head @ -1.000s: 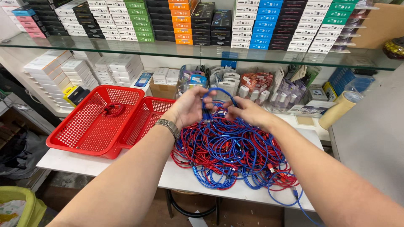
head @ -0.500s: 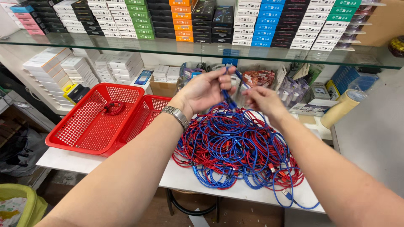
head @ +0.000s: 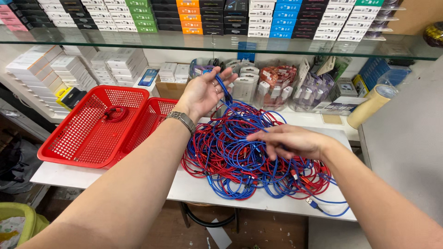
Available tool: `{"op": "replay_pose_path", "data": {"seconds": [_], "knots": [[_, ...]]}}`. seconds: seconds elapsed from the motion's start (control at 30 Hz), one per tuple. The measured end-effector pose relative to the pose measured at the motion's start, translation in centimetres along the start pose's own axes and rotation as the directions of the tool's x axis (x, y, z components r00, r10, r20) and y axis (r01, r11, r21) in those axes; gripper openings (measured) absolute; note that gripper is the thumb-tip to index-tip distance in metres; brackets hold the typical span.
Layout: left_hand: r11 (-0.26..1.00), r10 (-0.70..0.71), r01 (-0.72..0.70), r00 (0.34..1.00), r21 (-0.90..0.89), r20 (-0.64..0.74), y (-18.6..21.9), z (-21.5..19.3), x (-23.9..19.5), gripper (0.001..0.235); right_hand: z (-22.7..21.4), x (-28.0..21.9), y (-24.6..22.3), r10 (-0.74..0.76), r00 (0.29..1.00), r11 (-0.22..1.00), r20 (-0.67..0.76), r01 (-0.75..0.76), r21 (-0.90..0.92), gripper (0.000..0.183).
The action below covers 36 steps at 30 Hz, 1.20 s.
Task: The person untangles a pile of red and blue cables on a table, coils each cable by hand, and places the coiled cables into red plastic baskets. The person handles the cables one at a time, separating them from the tangled mass and organizing them by color.
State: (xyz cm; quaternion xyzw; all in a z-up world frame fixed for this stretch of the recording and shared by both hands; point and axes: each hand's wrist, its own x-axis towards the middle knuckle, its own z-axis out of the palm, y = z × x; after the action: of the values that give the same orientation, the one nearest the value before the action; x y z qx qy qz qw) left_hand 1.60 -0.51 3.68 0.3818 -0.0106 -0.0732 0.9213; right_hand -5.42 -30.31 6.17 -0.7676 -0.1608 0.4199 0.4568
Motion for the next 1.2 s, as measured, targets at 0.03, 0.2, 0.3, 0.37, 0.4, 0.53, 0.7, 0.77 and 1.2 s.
{"op": "replay_pose_path", "data": {"seconds": [0.03, 0.2, 0.3, 0.37, 0.4, 0.53, 0.7, 0.77, 1.2], "knots": [[0.996, 0.016, -0.013, 0.999, -0.091, 0.039, 0.1, -0.7, 0.4, 0.016, -0.7, -0.5, 0.5, -0.035, 0.999, 0.995, -0.042, 0.038, 0.094, 0.045], [0.972, 0.024, -0.023, 1.0, -0.234, -0.001, 0.3, -2.0, 1.9, 0.019, -0.6, 0.0, 1.5, -0.101, 0.982, 0.995, -0.158, 0.096, -0.038, 0.04], [0.998, -0.032, 0.035, 0.998, 0.051, -0.05, -1.2, -0.1, 1.3, 0.02, 0.6, 1.4, 0.3, -0.021, 0.999, 0.985, -0.029, 0.016, -0.173, 0.038], [0.933, -0.11, 0.114, 0.993, 0.342, -0.032, -2.5, 1.8, 0.3, 0.023, -0.1, 1.6, -1.1, -0.052, 0.993, 0.996, -0.104, 0.045, -0.071, 0.038], [0.879, -0.154, 0.124, 0.988, 0.461, 0.029, -3.0, 2.6, -0.4, 0.023, -0.8, 1.8, -1.9, -0.064, 0.988, 0.998, -0.143, 0.062, -0.021, 0.038], [0.693, -0.338, 0.115, 0.924, 0.712, 0.18, -3.7, 5.3, -3.0, 0.025, -5.7, 0.6, -3.7, -0.158, 0.987, 0.931, -0.027, 0.158, 0.33, 0.024], [0.823, -0.444, 0.209, 0.817, 0.529, 0.368, -1.7, 6.0, -4.8, 0.031, -11.4, -1.2, -4.1, -0.135, 0.946, 0.972, -0.293, 0.184, 0.146, 0.018], [0.898, -0.411, 0.264, 0.79, 0.352, 0.455, -1.0, 6.0, -4.7, 0.03, -11.5, -1.3, -3.2, -0.115, 0.917, 0.965, -0.381, 0.194, 0.176, 0.017], [0.855, 0.045, 0.006, 0.995, -0.519, 0.085, 1.5, 0.6, -0.8, 0.035, -9.9, -4.1, 3.9, 0.076, 0.976, 0.902, -0.204, 0.02, 0.431, 0.033]]}}
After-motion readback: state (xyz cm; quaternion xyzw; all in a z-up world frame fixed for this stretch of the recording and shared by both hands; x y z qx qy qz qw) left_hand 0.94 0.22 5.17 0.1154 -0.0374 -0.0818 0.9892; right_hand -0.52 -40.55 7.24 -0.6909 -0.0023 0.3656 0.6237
